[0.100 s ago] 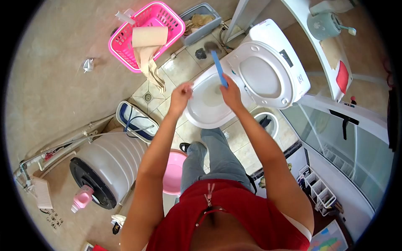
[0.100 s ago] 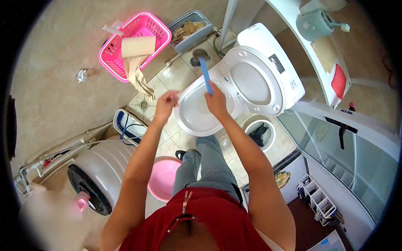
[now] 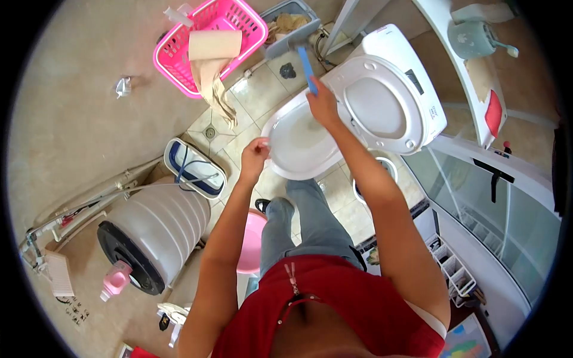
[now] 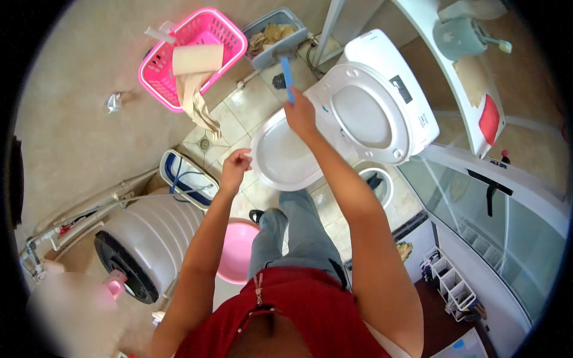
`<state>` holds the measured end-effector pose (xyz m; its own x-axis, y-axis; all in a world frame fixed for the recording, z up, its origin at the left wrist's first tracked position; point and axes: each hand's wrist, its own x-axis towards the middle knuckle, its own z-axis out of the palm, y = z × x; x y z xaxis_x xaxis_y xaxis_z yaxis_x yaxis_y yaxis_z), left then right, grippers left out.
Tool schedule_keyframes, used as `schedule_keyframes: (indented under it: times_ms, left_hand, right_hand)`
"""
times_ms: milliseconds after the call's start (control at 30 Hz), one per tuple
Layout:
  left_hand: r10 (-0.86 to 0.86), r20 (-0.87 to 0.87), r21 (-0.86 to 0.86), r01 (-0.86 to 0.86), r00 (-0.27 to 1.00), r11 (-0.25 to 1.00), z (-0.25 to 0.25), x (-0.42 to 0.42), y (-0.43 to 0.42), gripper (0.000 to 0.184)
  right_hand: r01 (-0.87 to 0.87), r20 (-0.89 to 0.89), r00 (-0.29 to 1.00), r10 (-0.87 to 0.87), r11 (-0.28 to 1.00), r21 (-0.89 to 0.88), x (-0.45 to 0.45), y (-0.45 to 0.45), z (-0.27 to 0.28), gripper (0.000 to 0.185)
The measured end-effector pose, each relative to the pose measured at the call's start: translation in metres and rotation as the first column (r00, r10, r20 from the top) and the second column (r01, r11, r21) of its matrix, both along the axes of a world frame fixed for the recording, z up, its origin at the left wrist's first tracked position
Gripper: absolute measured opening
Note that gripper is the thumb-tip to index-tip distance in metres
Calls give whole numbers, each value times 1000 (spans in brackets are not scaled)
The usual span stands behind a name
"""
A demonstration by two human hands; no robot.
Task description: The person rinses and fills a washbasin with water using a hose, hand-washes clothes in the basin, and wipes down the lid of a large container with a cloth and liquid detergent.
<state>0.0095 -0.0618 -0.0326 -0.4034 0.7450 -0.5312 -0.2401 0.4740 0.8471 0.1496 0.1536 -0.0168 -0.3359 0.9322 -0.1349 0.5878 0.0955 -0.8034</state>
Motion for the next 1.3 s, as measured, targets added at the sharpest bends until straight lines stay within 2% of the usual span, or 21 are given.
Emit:
schedule_keyframes:
  times_ms: [133, 200, 267, 367, 467, 567, 633, 667, 700, 733, 767, 867, 900, 933, 967, 1000, 1033, 1067, 1100, 1133, 1300]
  left_hand:
    - [130, 34, -209, -120, 991, 970, -24, 4, -77, 20]
    - [202, 30, -247, -189, 979, 950, -30, 1, -107, 20]
    - [223, -22, -298, -220, 974, 929, -33, 1, -134, 23]
    - [306, -76, -314, -314, 949, 896, -37, 2, -158, 24]
    - [354, -131, -309, -378, 926, 873, -34, 1, -174, 27]
    - [373, -179, -290, -411, 911, 864, -24, -2, -178, 26]
    - [358, -238, -230, -411, 903, 882, -26, -4, -189, 25]
    - [350, -293, -180, -411, 890, 894, -25, -8, -198, 24]
    - [351, -333, -165, -420, 875, 892, -22, -9, -204, 24]
    - [351, -377, -151, -431, 857, 890, -19, -8, -209, 23]
    - [403, -361, -133, -474, 841, 870, -19, -9, -214, 23]
    - [430, -363, -133, -503, 827, 854, 2, -1, -237, 24]
    - [425, -366, -131, -498, 828, 857, 9, 11, -246, 24]
    - [421, -390, -125, -500, 819, 857, 19, 14, -260, 24]
    - [426, -420, -116, -513, 801, 850, 26, 15, -276, 25]
    - [448, -429, -29, -508, 784, 861, 17, 27, -300, 23]
    - [482, -461, 40, -526, 745, 850, 6, 35, -324, 24]
    - [412, -561, -33, -517, 717, 855, 20, 43, -348, 25]
    - [471, -486, -32, -554, 736, 832, 32, 60, -369, 26]
    - [455, -538, -82, -581, 710, 810, 41, 70, -391, 22]
    - [564, -538, -140, -726, 627, 673, 66, 131, -503, 19]
  right_hand:
    - [-7, -103, 994, 29, 979, 202, -61, 56, -40, 47]
    - [-38, -275, 961, 21, 998, -56, -89, 76, -60, 51]
    - [-178, -534, 843, -72, 898, -403, -103, 75, -50, 55]
    - [-232, -545, 838, -13, 897, -377, -105, 56, -50, 57]
    - [-249, -353, 930, 102, 883, -399, -72, 18, -43, 54]
    - [-200, -158, 973, 171, 962, -189, -6, -29, -111, 45]
    - [-162, -56, 987, 152, 932, -324, 42, -65, -121, 44]
    - [-138, -35, 990, 134, 939, -315, 65, -84, -129, 42]
    - [-206, -18, 978, 209, 946, -251, 94, -99, -139, 42]
    - [-51, -40, 999, 36, 875, -481, 108, -120, -114, 42]
    - [-44, -54, 998, 22, 890, -453, 128, -136, -118, 42]
    - [-196, 163, 949, 269, 911, -362, 182, -176, -102, 43]
    - [-220, 208, 932, 296, 920, -326, 208, -186, -100, 43]
    - [-255, 230, 917, 326, 923, -289, 215, -199, -100, 43]
    - [-192, 188, 943, 273, 912, -362, 208, -209, -85, 44]
    - [-139, 167, 958, 235, 884, -446, 209, -223, -67, 44]
    - [-166, 173, 949, 264, 884, -438, 203, -236, -58, 45]
    - [-202, 176, 937, 302, 879, -433, 199, -246, -55, 45]
    - [-241, 177, 921, 346, 867, -437, 202, -257, -43, 46]
    - [-284, 159, 909, 385, 853, -439, 195, -269, -34, 46]
    - [-554, 140, 757, 638, 741, -379, 143, -318, -13, 45]
